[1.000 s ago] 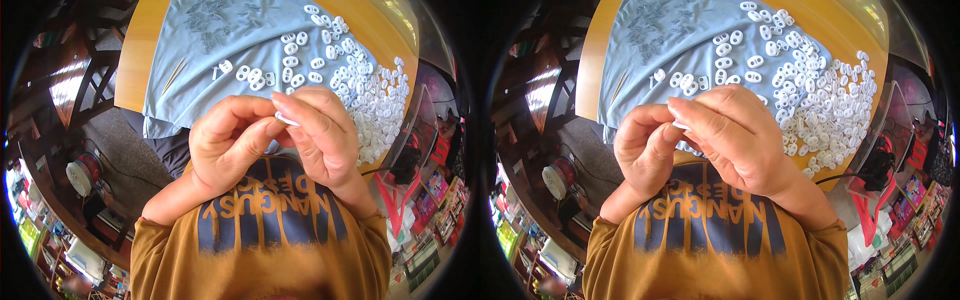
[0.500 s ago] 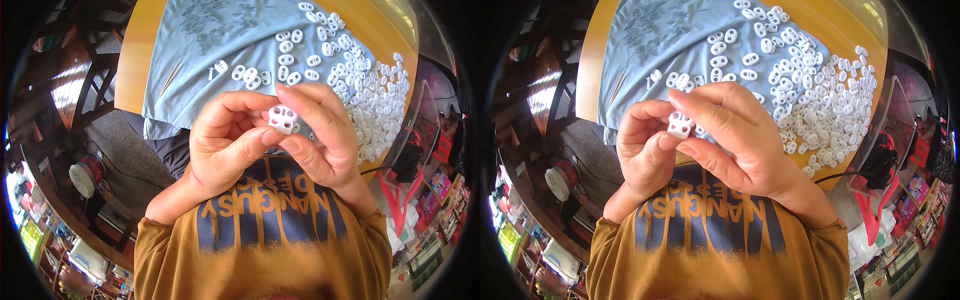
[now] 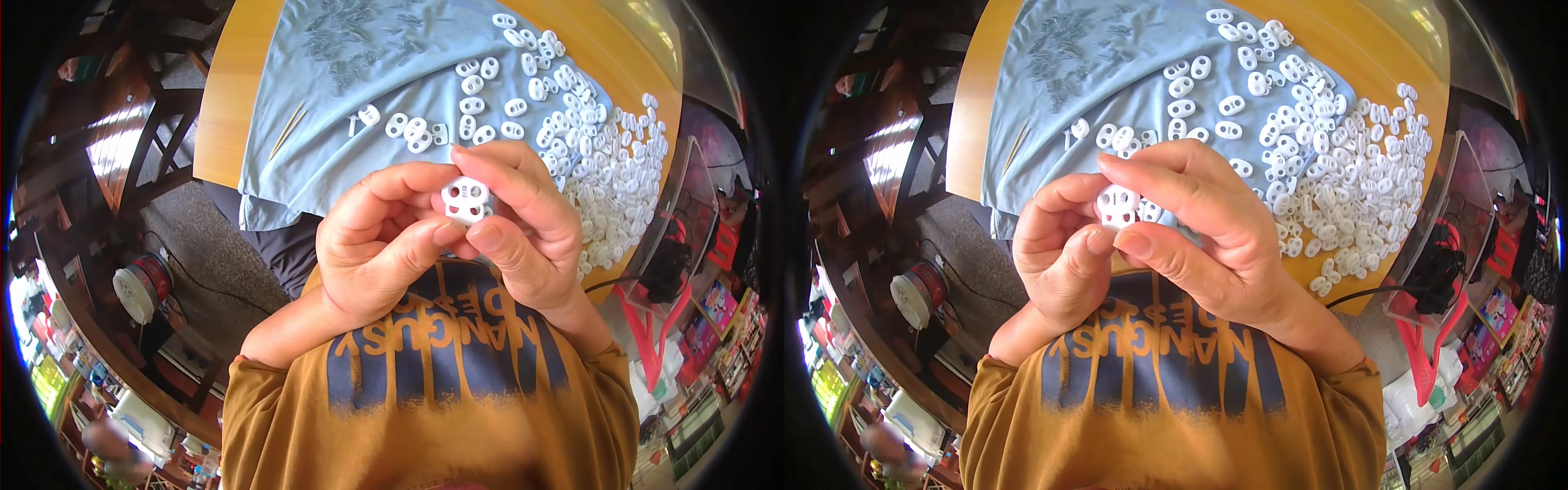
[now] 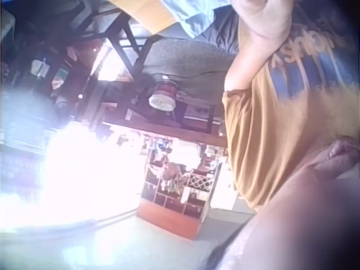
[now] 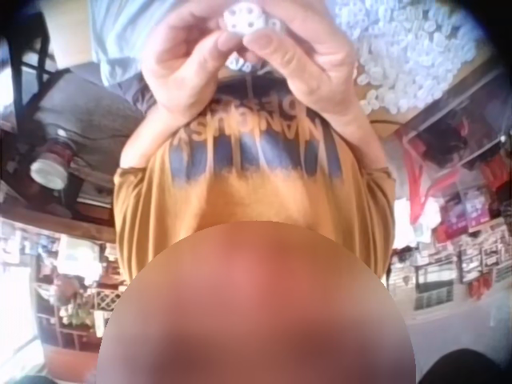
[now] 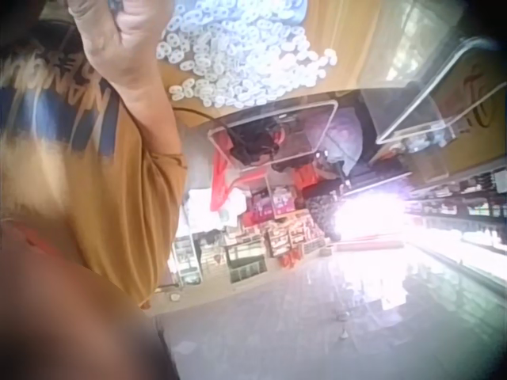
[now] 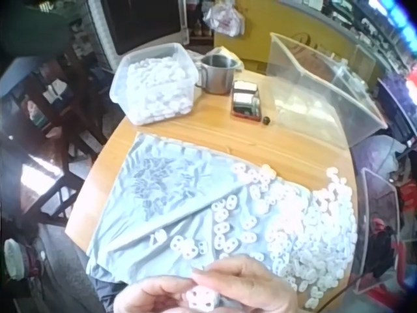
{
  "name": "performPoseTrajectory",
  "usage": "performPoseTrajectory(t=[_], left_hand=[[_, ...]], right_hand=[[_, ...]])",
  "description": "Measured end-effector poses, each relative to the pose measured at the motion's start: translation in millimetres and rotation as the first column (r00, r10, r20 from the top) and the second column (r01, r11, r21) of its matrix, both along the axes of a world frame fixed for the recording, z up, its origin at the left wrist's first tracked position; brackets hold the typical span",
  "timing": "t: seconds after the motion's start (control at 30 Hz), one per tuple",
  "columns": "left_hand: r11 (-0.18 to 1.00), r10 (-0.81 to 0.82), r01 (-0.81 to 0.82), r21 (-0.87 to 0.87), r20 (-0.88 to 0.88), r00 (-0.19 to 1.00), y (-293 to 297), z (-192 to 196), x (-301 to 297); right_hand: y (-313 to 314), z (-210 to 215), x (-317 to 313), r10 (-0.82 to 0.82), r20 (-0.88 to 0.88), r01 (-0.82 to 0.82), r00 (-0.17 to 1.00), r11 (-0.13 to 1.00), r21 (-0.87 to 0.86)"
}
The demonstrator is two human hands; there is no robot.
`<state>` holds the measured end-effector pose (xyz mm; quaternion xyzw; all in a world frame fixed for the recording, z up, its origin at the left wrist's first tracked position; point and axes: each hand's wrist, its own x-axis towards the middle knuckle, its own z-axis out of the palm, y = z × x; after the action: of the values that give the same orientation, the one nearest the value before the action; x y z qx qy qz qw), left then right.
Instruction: Assembling small plastic cord locks by inserting metal spring clips into white plastic toggles using a thin metal pin.
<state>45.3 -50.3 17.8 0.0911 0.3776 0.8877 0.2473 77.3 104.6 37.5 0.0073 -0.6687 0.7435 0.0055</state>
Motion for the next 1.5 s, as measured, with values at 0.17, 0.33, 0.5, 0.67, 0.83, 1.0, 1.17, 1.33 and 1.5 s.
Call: performPoseTrajectory(t=[0.17, 0.33, 0.5, 0.67, 0.83, 1.0, 1.17, 1.33, 1.5], left_hand=[[0.997, 0.065, -0.071, -0.039, -0.128, 0.990, -0.2, -3.5, 2.4], [0.953, 0.075, -0.173, -0.250, -0.358, 0.931, -3.4, -7.3, 2.6], [0.954, 0.067, -0.167, -0.247, -0.368, 0.927, -3.1, -8.4, -0.6], [0.949, 0.007, -0.140, -0.281, -0.427, 0.904, -3.9, -8.4, -6.4], [0.947, -0.036, -0.104, -0.304, -0.423, 0.905, -6.3, -6.3, -9.1], [0.932, -0.084, -0.090, -0.351, -0.451, 0.889, -5.1, -1.8, -11.2], [0.922, -0.072, -0.115, -0.369, -0.456, 0.887, -3.5, 1.1, -10.9], [0.909, -0.037, -0.190, -0.370, -0.526, 0.849, -1.2, 0.7, -9.9], [0.897, 0.010, -0.259, -0.359, -0.570, 0.822, 1.0, -3.1, -6.7]], right_hand=[[0.1, -6.9, -0.5, -0.006, -0.035, 0.005, 0.999, 1.000, -0.011], [1.2, -19.2, -0.6, 0.018, -0.189, -0.011, 0.982, 0.999, 0.037], [1.1, -19.6, 0.5, -0.001, -0.203, 0.006, 0.979, 1.000, 0.024], [4.6, -18.4, 0.9, 0.017, -0.202, -0.009, 0.979, 0.999, 0.037], [6.1, -16.1, 0.7, 0.015, -0.245, 0.005, 0.969, 0.997, 0.082], [9.3, -17.6, -1.3, 0.031, -0.329, 0.008, 0.944, 0.993, 0.117], [8.6, -17.6, -0.2, 0.029, -0.352, 0.010, 0.936, 0.994, 0.108], [7.2, -16.6, 3.2, 0.016, -0.337, 0.032, 0.941, 0.990, 0.136], [-1.1, -20.5, 6.3, -0.049, -0.329, 0.084, 0.943, 0.992, 0.093]])
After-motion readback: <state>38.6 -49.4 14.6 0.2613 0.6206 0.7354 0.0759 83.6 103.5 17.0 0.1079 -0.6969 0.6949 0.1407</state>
